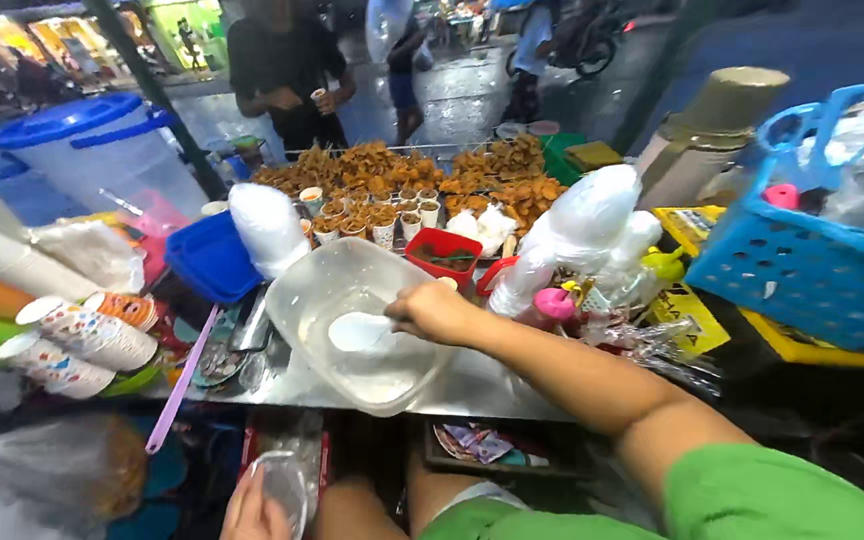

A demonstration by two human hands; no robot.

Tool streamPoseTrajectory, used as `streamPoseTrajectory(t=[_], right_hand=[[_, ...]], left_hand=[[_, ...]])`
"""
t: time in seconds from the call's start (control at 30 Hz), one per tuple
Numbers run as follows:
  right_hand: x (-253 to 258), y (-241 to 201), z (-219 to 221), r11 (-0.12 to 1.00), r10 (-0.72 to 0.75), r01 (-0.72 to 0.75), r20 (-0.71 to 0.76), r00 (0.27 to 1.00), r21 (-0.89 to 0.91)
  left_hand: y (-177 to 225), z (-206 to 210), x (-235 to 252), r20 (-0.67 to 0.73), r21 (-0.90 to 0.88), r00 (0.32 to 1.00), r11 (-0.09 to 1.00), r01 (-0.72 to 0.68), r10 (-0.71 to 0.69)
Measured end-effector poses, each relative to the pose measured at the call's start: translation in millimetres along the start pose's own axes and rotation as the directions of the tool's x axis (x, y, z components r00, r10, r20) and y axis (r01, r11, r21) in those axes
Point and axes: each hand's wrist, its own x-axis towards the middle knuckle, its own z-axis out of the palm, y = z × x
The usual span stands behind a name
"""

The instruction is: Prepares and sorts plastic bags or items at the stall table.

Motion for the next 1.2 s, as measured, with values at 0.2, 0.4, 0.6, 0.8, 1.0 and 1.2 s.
streamPoseTrajectory(t=[0.2,0.4,0.6,0.8,1.0,1.2], right_hand=[[-75,-43,-5,0.945,-0.286,0.312,-0.214,0.934,0.1],[-77,-82,13,0.944,-0.327,0.33,-0.111,0.938,0.008],[-60,-101,34,0.945,-0.301,0.26,0.218,0.929,0.197],[-66,-96,41,0.954,-0.237,0.19,0.193,0.952,0.234],[-71,-87,31,0.97,-0.076,0.002,0.296,0.952,0.244],[-72,-80,28,0.946,-0.192,0.136,0.169,0.967,0.295]], left_hand=[[50,0,28,0.198,-0.238,0.98,0.97,0.046,0.002],[81,4,15,0.112,-0.248,0.971,0.952,-0.179,0.211],[94,7,-6,0.056,-0.305,0.959,0.92,-0.248,0.277],[101,6,-8,-0.01,-0.353,0.944,0.882,-0.311,0.329],[107,9,-2,-0.085,-0.087,0.898,0.894,-0.439,0.432],[116,-18,10,-0.089,0.173,0.847,0.845,-0.505,0.524]])
